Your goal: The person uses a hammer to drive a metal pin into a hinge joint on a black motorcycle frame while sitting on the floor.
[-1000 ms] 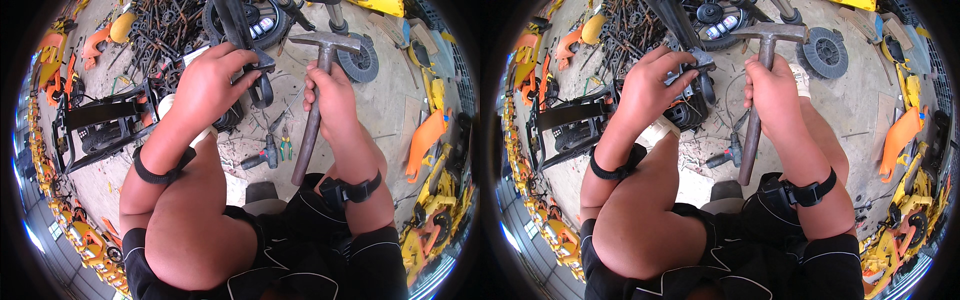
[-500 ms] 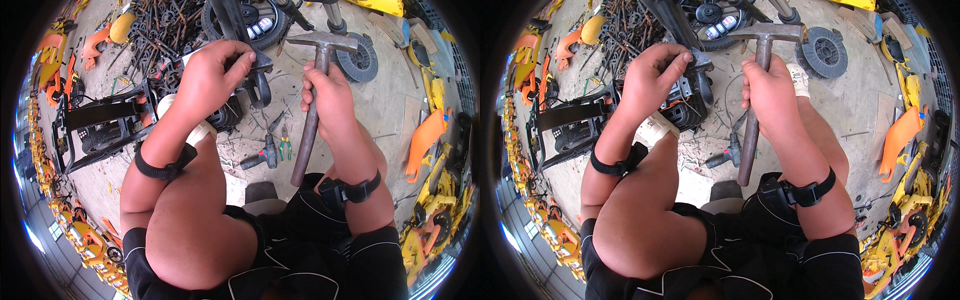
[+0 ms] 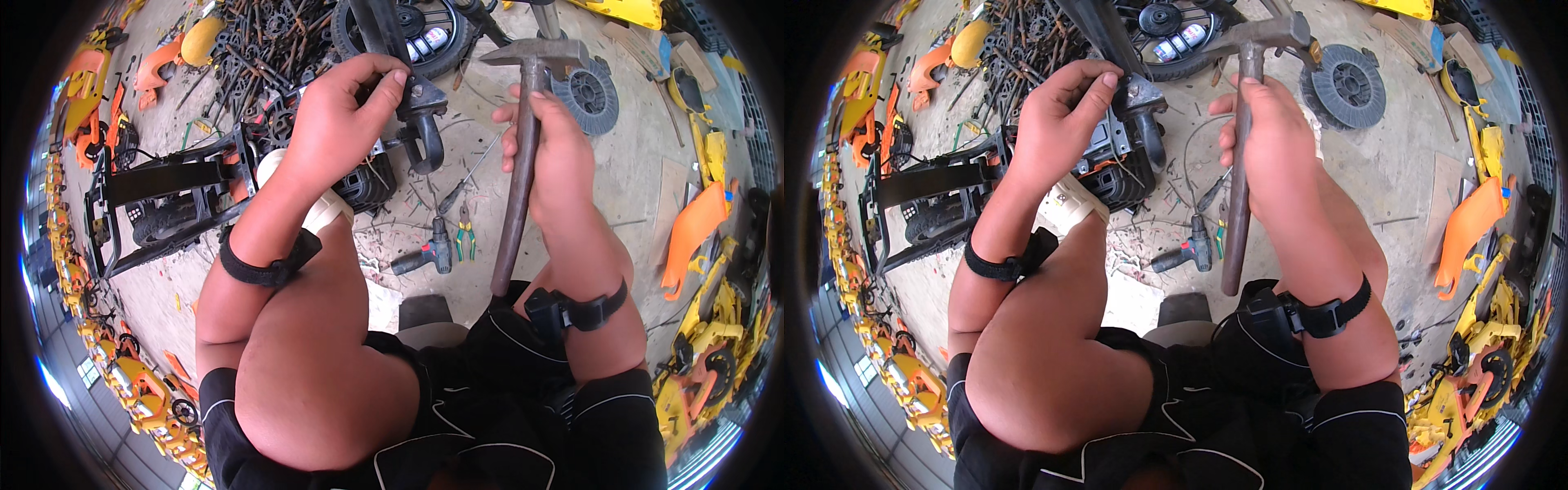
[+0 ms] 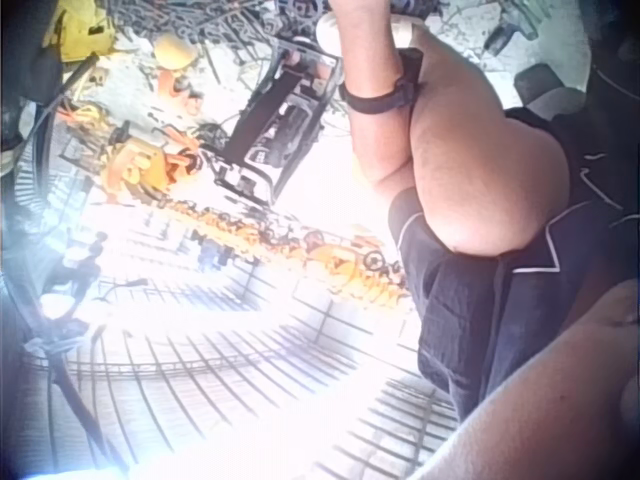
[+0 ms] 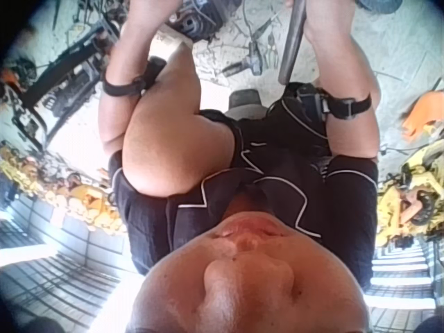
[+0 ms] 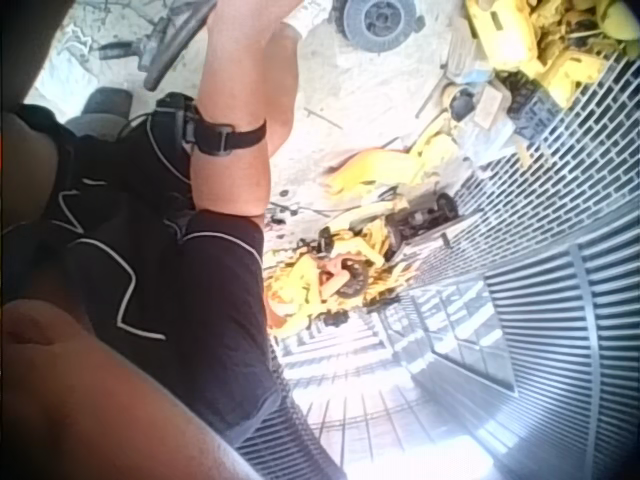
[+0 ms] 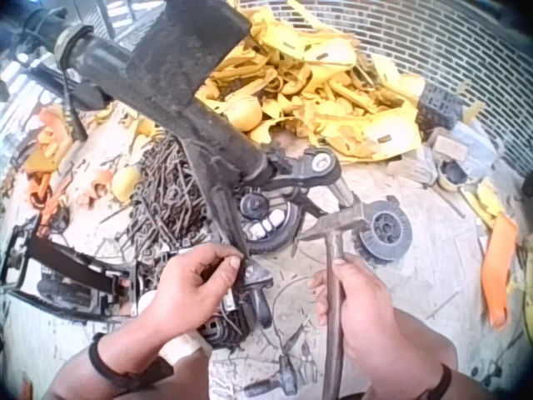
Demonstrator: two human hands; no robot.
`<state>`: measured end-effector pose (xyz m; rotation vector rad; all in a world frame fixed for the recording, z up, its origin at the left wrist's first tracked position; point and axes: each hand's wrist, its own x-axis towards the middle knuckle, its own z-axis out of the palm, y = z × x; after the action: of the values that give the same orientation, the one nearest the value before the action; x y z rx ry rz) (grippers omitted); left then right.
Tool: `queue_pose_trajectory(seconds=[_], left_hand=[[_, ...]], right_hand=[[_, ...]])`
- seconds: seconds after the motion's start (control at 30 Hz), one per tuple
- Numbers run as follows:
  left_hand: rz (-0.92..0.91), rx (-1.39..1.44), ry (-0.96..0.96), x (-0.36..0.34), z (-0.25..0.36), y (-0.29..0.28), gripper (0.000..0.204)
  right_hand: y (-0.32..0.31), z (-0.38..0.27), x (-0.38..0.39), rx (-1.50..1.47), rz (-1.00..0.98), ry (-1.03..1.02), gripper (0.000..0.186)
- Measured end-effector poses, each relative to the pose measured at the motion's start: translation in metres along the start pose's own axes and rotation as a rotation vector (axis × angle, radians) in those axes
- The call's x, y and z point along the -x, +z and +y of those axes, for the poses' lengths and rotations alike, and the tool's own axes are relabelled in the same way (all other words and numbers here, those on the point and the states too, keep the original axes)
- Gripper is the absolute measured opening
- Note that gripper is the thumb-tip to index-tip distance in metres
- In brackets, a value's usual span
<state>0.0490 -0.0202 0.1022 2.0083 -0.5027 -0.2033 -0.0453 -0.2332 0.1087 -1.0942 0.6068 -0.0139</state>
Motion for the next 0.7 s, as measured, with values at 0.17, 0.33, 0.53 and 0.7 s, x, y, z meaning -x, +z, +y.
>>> queue_pose_trajectory(seconds=[0.17, 0.33, 0.53, 0.7], left_hand=[[-0.047, -0.005, 0.031, 0.006, 0.0, -0.008, 0.023], [-0.095, -0.026, 0.123, 0.009, -0.011, -0.008, 0.028], [-0.047, -0.041, 0.136, 0.012, -0.022, -0.004, 0.047], [-0.013, -0.097, 0.232, 0.009, -0.044, -0.002, 0.067]], right_hand=[[0.011, -0.016, 0.008, -0.051, -0.035, -0.382, 0.038], [-0.007, -0.006, 0.012, 0.208, -0.281, -0.175, 0.04], [0.003, 0.01, 0.014, 0.781, -0.155, -0.414, 0.039], [0.021, -0.001, 0.026, 1.163, -0.109, -0.742, 0.036]])
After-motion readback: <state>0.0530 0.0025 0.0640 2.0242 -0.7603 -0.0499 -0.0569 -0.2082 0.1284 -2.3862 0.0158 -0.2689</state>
